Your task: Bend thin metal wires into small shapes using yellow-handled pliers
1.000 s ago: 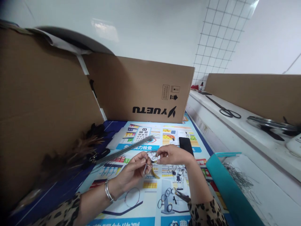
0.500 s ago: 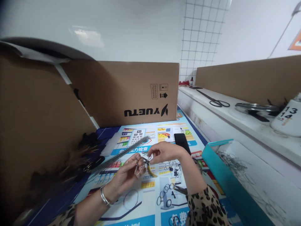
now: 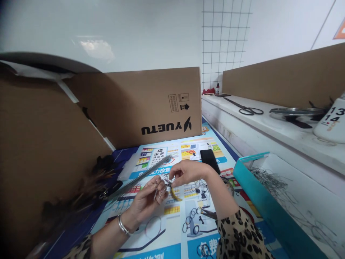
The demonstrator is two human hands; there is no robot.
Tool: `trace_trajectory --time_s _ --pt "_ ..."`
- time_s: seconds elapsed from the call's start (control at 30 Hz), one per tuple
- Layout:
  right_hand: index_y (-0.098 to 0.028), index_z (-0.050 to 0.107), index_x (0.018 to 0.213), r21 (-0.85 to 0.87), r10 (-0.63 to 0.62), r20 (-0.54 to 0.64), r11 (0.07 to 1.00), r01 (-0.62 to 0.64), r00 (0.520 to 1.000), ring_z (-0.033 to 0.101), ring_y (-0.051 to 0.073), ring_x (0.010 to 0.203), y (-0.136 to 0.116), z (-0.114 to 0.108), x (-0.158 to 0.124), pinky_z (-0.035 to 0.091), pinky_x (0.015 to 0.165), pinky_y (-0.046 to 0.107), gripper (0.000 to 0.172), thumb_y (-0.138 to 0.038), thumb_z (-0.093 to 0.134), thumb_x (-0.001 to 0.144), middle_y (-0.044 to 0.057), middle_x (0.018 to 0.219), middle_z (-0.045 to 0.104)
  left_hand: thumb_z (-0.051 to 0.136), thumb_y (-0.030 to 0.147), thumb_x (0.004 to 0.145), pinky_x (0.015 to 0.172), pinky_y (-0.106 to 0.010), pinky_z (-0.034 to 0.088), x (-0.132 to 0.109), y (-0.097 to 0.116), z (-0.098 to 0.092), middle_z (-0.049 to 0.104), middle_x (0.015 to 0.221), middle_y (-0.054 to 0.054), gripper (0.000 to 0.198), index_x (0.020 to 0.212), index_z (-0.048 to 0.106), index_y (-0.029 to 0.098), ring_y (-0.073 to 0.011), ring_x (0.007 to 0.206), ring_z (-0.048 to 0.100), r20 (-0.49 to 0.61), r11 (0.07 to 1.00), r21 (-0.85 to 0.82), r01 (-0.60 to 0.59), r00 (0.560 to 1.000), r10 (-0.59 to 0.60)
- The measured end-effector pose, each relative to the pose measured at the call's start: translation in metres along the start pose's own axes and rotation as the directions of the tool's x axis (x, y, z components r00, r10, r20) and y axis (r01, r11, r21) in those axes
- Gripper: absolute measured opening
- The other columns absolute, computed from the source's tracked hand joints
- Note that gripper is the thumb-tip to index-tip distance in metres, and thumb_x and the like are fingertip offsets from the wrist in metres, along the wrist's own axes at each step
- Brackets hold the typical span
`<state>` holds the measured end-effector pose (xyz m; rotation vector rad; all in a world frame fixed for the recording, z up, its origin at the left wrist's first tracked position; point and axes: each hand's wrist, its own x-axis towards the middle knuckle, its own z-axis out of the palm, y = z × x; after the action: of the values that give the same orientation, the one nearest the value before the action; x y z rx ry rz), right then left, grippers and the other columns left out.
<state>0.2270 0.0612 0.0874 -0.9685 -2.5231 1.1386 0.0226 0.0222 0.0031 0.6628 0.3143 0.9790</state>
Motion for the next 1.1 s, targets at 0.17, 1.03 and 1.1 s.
trace_trajectory --time_s 0.17,1.03,1.1 --pt "-0.017 0.061 0.098 0.025 0.011 -0.006 1.000 -0.011 1.000 0.054 0.010 0.072 -0.0008 -0.0006 -0.0004 0.042 0.064 0.021 0.032 -0.035 0.063 0.071 0.000 0.082 0.059 0.057 0.013 0.076 0.063 -0.022 0.042 0.0008 0.0001 -0.0044 0.052 0.071 0.000 0.012 0.083 0.048 0.015 -0.0090 0.064 0.052 0.017 1.000 0.003 0.007 1.000 -0.007" --pt "-0.019 0.062 0.093 -0.075 0.042 0.007 0.996 -0.041 0.999 0.053 0.011 0.072 -0.0022 -0.0047 0.0004 0.043 0.066 0.022 0.023 -0.034 0.059 0.076 0.001 0.083 0.061 0.056 0.013 0.078 0.060 -0.023 0.040 -0.0004 0.0053 0.0000 0.060 0.073 -0.003 0.010 0.082 0.047 0.015 -0.0114 0.063 0.057 0.097 0.991 0.114 -0.076 0.993 0.065" --pt "-0.019 0.061 0.095 -0.076 0.056 0.014 0.996 -0.055 0.998 0.054 0.011 0.073 -0.0027 -0.0053 0.0003 0.044 0.066 0.023 0.025 -0.035 0.059 0.076 0.002 0.084 0.061 0.056 0.014 0.077 0.062 -0.024 0.040 -0.0006 0.0058 -0.0003 0.060 0.073 -0.004 0.011 0.083 0.047 0.015 -0.0117 0.063 0.057 0.097 0.989 0.131 -0.075 0.993 0.063"
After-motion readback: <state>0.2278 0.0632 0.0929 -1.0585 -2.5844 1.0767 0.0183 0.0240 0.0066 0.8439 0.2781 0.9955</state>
